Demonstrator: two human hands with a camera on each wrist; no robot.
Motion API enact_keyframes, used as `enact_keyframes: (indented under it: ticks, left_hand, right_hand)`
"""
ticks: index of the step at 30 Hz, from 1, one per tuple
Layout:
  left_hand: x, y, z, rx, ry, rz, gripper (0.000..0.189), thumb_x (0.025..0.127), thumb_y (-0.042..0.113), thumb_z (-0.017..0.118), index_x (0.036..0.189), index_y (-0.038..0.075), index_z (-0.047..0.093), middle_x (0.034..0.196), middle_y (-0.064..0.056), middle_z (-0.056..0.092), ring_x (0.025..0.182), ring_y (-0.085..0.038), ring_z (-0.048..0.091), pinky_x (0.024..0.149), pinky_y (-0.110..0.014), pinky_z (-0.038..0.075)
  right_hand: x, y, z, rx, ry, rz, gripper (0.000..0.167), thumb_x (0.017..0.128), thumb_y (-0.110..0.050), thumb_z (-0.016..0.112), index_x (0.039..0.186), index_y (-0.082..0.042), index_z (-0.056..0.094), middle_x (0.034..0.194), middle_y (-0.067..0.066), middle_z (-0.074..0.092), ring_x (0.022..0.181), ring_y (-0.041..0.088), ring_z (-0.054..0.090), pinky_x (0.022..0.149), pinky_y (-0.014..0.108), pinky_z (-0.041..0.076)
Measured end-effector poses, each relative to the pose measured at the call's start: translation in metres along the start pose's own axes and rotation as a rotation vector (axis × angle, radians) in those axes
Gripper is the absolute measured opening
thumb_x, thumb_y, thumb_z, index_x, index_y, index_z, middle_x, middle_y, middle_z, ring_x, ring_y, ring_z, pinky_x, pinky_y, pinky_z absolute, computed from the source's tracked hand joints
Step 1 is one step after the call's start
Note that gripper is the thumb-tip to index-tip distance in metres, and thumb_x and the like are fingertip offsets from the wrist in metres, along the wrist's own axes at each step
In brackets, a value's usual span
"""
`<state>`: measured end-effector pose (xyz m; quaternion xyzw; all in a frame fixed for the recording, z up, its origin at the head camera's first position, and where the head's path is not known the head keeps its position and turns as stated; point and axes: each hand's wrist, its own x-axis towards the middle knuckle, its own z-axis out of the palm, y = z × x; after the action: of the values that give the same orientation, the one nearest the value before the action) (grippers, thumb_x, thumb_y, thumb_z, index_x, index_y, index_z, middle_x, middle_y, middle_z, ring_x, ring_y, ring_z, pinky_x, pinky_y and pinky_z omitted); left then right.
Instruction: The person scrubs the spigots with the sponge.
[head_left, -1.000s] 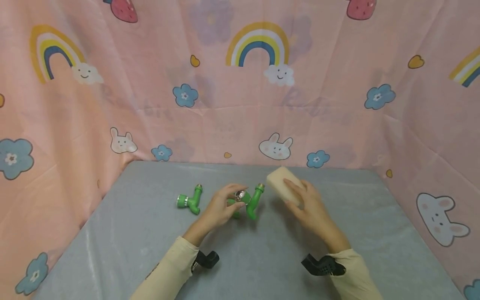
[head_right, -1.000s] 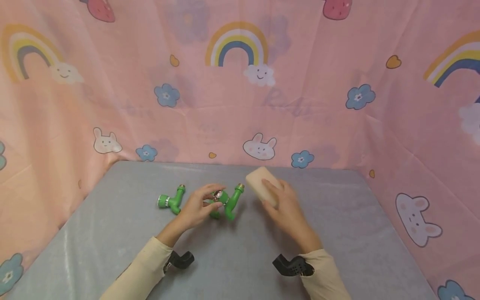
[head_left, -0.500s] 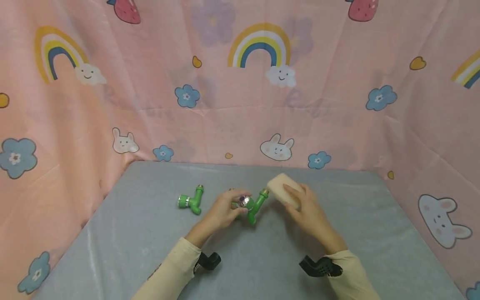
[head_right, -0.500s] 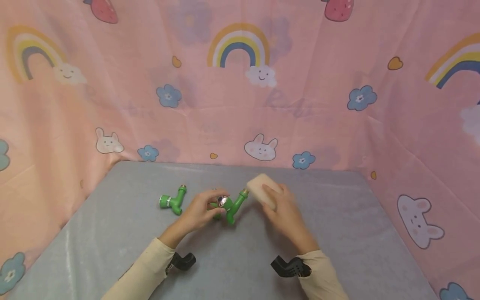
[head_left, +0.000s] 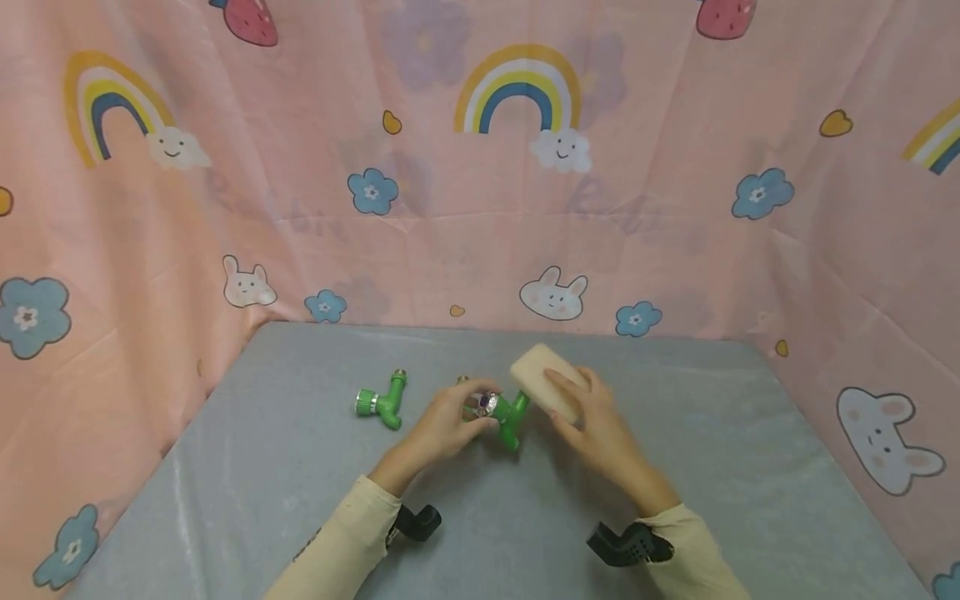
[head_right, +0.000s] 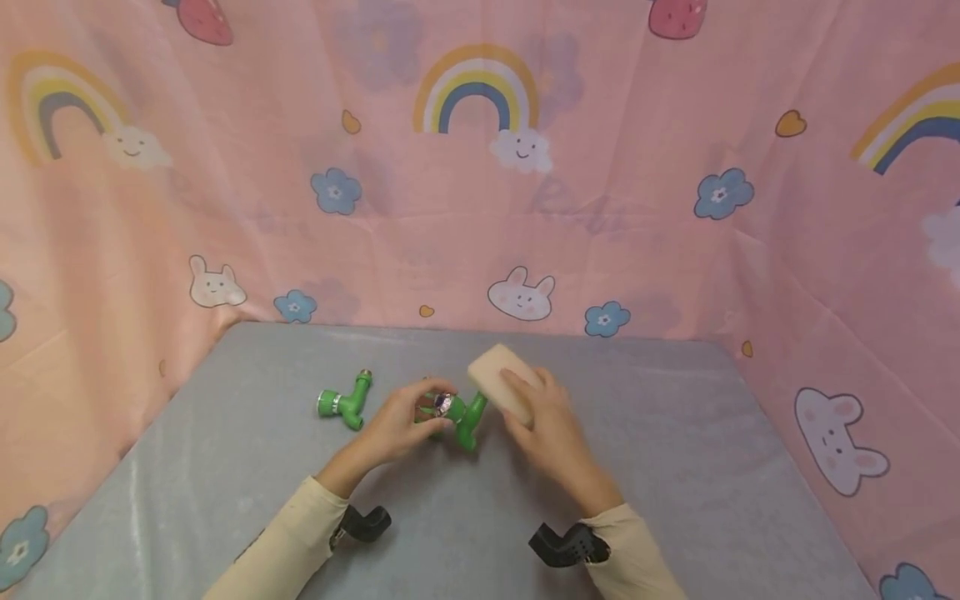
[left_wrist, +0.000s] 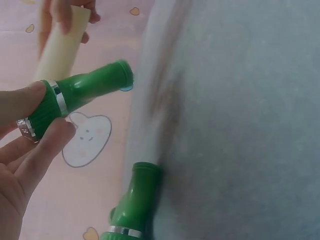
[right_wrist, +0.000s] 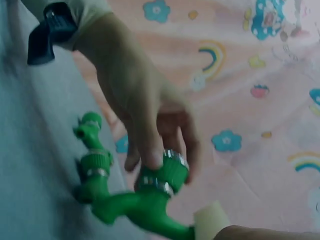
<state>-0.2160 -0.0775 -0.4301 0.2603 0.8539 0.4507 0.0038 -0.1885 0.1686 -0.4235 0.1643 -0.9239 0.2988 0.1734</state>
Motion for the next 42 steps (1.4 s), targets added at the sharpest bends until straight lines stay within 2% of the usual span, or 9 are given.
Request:
enact_keyframes:
  ticks: [5, 11, 14, 18, 23, 27, 33, 38, 42]
  left_hand:
    - [0.000, -0.002, 0.001, -0.037, -0.022, -0.041, 0.042, 0.090, 0.006, 0.075, 0.129, 0.007, 0.061, 0.133, -0.014, 0.065, 0.106, -0.031, 0.072, 0.088, -0.034, 0.062]
    - [0.001, -0.009, -0.001, -0.204, -0.024, -0.034, 0.043, 0.095, 0.002, 0.066, 0.137, 0.008, 0.059, 0.141, -0.019, 0.058, 0.110, -0.034, 0.071, 0.087, -0.032, 0.062]
    - [0.003, -0.010, -0.003, -0.305, -0.037, -0.002, 0.041, 0.097, -0.001, 0.062, 0.138, 0.001, 0.058, 0.138, -0.023, 0.060, 0.110, -0.038, 0.071, 0.088, -0.040, 0.062]
    - [0.003, -0.009, -0.007, -0.406, -0.058, -0.029, 0.037, 0.098, -0.002, 0.060, 0.134, -0.003, 0.059, 0.130, -0.026, 0.064, 0.106, -0.044, 0.071, 0.086, -0.052, 0.061]
    - [0.004, -0.011, -0.008, -0.470, -0.088, -0.044, 0.035, 0.102, 0.002, 0.055, 0.136, -0.005, 0.054, 0.136, -0.030, 0.056, 0.103, -0.050, 0.070, 0.082, -0.035, 0.063]
    - [0.004, -0.012, -0.009, -0.552, -0.092, -0.037, 0.039, 0.106, 0.007, 0.049, 0.142, -0.006, 0.047, 0.142, -0.033, 0.049, 0.102, -0.045, 0.071, 0.089, -0.033, 0.062]
    - [0.004, -0.009, -0.012, -0.635, -0.088, -0.082, 0.043, 0.105, 0.006, 0.051, 0.146, -0.006, 0.045, 0.136, -0.032, 0.057, 0.103, -0.025, 0.075, 0.095, -0.035, 0.059]
    - [0.004, -0.008, -0.011, -0.639, -0.096, -0.115, 0.052, 0.096, -0.004, 0.060, 0.146, -0.006, 0.045, 0.139, -0.030, 0.056, 0.097, -0.019, 0.076, 0.090, -0.027, 0.060]
    - [0.003, -0.008, -0.010, -0.671, -0.107, -0.128, 0.051, 0.099, -0.004, 0.057, 0.148, -0.007, 0.042, 0.141, -0.031, 0.053, 0.092, -0.018, 0.077, 0.089, -0.028, 0.061]
  right_hand:
    - [0.002, 0.014, -0.006, -0.028, 0.011, 0.072, 0.056, 0.091, -0.013, 0.072, 0.144, -0.010, 0.056, 0.139, 0.033, 0.047, 0.117, 0.049, 0.051, 0.085, 0.060, 0.050]
    - [0.003, 0.005, -0.013, 0.087, -0.001, -0.035, 0.059, 0.091, -0.013, 0.073, 0.147, -0.012, 0.052, 0.139, 0.029, 0.049, 0.112, 0.043, 0.057, 0.082, 0.054, 0.053]
    - [0.002, 0.000, -0.009, 0.116, -0.038, -0.070, 0.060, 0.092, -0.013, 0.073, 0.148, -0.014, 0.051, 0.140, 0.029, 0.048, 0.110, 0.041, 0.059, 0.082, 0.053, 0.055]
    - [0.002, 0.007, -0.005, 0.094, -0.055, -0.009, 0.060, 0.093, -0.012, 0.071, 0.149, -0.015, 0.050, 0.144, 0.030, 0.043, 0.113, 0.043, 0.057, 0.082, 0.055, 0.055]
    - [0.004, 0.022, -0.009, 0.023, -0.010, 0.068, 0.058, 0.093, -0.010, 0.068, 0.149, -0.011, 0.050, 0.143, 0.032, 0.042, 0.114, 0.047, 0.054, 0.085, 0.060, 0.052]
    - [0.004, 0.018, -0.013, 0.049, 0.000, 0.046, 0.059, 0.094, -0.013, 0.068, 0.150, -0.011, 0.049, 0.143, 0.033, 0.043, 0.112, 0.046, 0.054, 0.081, 0.057, 0.052]
    - [0.002, -0.006, -0.010, 0.188, -0.046, -0.031, 0.059, 0.097, -0.016, 0.067, 0.152, -0.015, 0.046, 0.146, 0.030, 0.040, 0.109, 0.042, 0.056, 0.075, 0.049, 0.055]
    - [0.002, -0.010, -0.005, 0.200, -0.040, 0.014, 0.059, 0.098, -0.017, 0.066, 0.153, -0.016, 0.045, 0.147, 0.028, 0.040, 0.108, 0.040, 0.055, 0.073, 0.045, 0.055]
    - [0.002, 0.002, 0.002, 0.210, -0.072, 0.060, 0.059, 0.099, -0.018, 0.065, 0.154, -0.016, 0.043, 0.145, 0.029, 0.042, 0.107, 0.038, 0.056, 0.073, 0.040, 0.055]
